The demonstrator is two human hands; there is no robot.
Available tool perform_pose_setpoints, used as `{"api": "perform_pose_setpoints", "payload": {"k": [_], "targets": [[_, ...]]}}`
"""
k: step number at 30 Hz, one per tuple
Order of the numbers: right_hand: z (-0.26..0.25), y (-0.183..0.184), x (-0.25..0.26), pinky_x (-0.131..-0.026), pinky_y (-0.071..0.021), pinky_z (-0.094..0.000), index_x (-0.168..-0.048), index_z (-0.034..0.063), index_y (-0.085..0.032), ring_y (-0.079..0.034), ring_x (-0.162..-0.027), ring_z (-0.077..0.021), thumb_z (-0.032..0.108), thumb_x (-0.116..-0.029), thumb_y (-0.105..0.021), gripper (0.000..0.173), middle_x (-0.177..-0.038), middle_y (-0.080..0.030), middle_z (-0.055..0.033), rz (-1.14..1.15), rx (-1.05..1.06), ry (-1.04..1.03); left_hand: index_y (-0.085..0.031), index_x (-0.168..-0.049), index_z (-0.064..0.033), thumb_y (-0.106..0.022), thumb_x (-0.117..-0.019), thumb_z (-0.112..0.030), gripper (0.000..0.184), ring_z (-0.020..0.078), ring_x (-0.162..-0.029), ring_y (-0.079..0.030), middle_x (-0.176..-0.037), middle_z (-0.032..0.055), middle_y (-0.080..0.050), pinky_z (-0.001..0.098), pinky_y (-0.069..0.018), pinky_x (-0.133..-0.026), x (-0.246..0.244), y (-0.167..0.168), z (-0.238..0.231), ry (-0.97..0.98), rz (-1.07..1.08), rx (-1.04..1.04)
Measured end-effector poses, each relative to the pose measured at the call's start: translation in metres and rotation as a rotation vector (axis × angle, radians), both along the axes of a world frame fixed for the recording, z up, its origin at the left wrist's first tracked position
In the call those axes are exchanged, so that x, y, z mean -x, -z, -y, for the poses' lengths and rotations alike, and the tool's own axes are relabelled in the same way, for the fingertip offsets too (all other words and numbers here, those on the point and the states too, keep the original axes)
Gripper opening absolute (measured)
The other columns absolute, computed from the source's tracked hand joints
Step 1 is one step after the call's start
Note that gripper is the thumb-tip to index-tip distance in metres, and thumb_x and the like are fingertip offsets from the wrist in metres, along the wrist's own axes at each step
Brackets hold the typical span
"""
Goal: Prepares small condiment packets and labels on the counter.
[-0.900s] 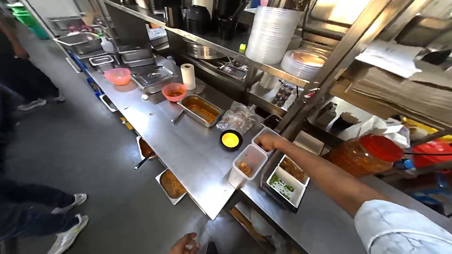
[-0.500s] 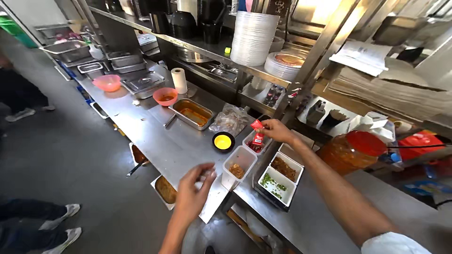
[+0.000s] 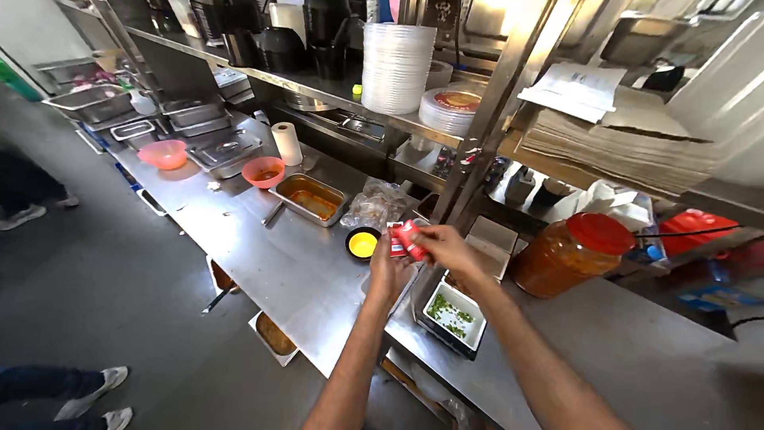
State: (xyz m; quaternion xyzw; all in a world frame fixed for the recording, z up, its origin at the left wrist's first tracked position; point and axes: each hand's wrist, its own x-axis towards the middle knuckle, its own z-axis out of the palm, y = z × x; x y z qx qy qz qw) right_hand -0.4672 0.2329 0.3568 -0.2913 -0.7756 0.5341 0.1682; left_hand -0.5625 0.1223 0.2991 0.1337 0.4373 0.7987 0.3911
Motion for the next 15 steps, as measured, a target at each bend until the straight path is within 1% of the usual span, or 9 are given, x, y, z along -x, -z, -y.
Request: {"api": "perform_pose_setpoints", "payload": {"k": [1, 3, 4, 5, 7, 9, 10, 12, 15], "targets": [[0.008, 0.002, 0.005, -0.055, -0.0541, -0.0367, -0.127, 0.0109, -0.071, -0.062, -0.063, -0.0185, 0.027, -0.0998, -0.069, 0.032, -0.091, -0.071, -0.0098, 0.04, -0.064, -0.005, -0.053, -0.139, -0.0123, -0.039, -0.1082, -0.054, 0.054, 0.0193, -0.104, -0.068, -0.12, 0.0085, -0.068, 0.0392, -0.057, -0.092, -0.005, -0.001, -0.004, -0.014, 0.049, -0.026], [0.008, 0.003, 0.015, -0.058, -0.0575, -0.0411, -0.136, 0.0121, -0.065, -0.066, -0.067, -0.0212, 0.025, -0.0983, -0.071, 0.04, -0.099, -0.071, -0.01, 0.061, -0.153, 0.024, -0.053, -0.136, -0.0065, -0.045, -0.1107, -0.035, 0.039, 0.0218, -0.101, -0.069, -0.116, 0.0124, -0.069, 0.0407, -0.0585, -0.09, -0.007, -0.002, -0.009, -0.123, 0.176, -0.053], [-0.004, 0.005, 0.022, -0.057, -0.0597, -0.0388, -0.132, 0.0117, -0.067, -0.067, -0.064, -0.0185, 0.024, -0.1001, -0.068, 0.034, -0.098, -0.072, -0.0082, 0.068, -0.217, 0.044, -0.052, -0.134, -0.0027, -0.042, -0.1119, -0.027, 0.034, 0.0244, -0.095, -0.07, -0.111, 0.0152, -0.069, 0.0423, -0.0602, -0.085, -0.003, -0.002, -0.009, -0.181, 0.256, -0.051], [-0.021, 0.008, 0.029, -0.063, -0.0605, -0.04, -0.123, 0.011, -0.072, -0.069, -0.069, -0.0183, 0.023, -0.102, -0.064, 0.025, -0.099, -0.073, -0.0077, 0.108, -0.331, 0.048, -0.052, -0.129, -0.0017, -0.04, -0.1123, -0.026, 0.032, 0.0251, -0.088, -0.072, -0.104, 0.0156, -0.07, 0.0413, -0.0615, -0.078, 0.003, -0.003, -0.006, -0.232, 0.326, -0.024], [-0.059, 0.027, 0.047, -0.086, -0.0565, -0.0551, -0.108, 0.0104, -0.077, -0.071, -0.096, -0.029, 0.014, -0.0993, -0.062, 0.018, -0.104, -0.074, -0.0126, 0.327, -0.615, -0.083, -0.053, -0.127, -0.0046, -0.042, -0.1114, -0.029, 0.031, 0.0223, -0.076, -0.07, -0.096, 0.0133, -0.069, 0.0359, -0.0601, -0.066, 0.015, -0.005, 0.007, -0.301, 0.404, 0.028], [-0.086, 0.063, 0.07, -0.091, -0.052, -0.0651, -0.106, 0.0137, -0.078, -0.067, -0.108, -0.0374, 0.015, -0.0902, -0.07, 0.017, -0.109, -0.073, -0.015, 0.654, -0.794, -0.373, -0.056, -0.124, -0.0073, -0.048, -0.1089, -0.031, 0.029, 0.0188, -0.07, -0.067, -0.092, 0.0109, -0.067, 0.0305, -0.0574, -0.058, 0.026, -0.01, 0.023, -0.341, 0.435, 0.038], [-0.093, 0.081, 0.079, -0.09, -0.0521, -0.0656, -0.107, 0.016, -0.077, -0.066, -0.11, -0.0376, 0.019, -0.0864, -0.076, 0.02, -0.111, -0.072, -0.0136, 0.78, -0.84, -0.494, -0.056, -0.124, -0.0075, -0.05, -0.1083, -0.03, 0.029, 0.0186, -0.07, -0.067, -0.092, 0.0109, -0.067, 0.03, -0.0573, -0.057, 0.03, -0.011, 0.03, -0.347, 0.433, 0.03], [-0.096, 0.096, 0.087, -0.088, -0.0515, -0.0637, -0.102, 0.0113, -0.075, -0.066, -0.107, -0.038, 0.021, -0.0845, -0.079, 0.02, -0.108, -0.071, -0.0148, 0.861, -0.881, -0.613, -0.056, -0.125, -0.0071, -0.049, -0.1088, -0.031, 0.03, 0.019, -0.071, -0.069, -0.094, 0.0118, -0.069, 0.0312, -0.0585, -0.059, 0.035, -0.013, 0.044, -0.339, 0.396, 0.026], [-0.101, 0.076, 0.077, -0.085, -0.0542, -0.061, -0.091, 0.0128, -0.078, -0.069, -0.094, -0.0317, 0.02, -0.0886, -0.076, 0.008, -0.093, -0.074, -0.0099, 0.617, -0.859, -0.583, -0.057, -0.127, -0.0049, -0.048, -0.1092, -0.031, 0.033, 0.0222, -0.073, -0.07, -0.095, 0.0141, -0.07, 0.0353, -0.0603, -0.062, 0.041, -0.01, 0.064, -0.322, 0.332, 0.059]]}}
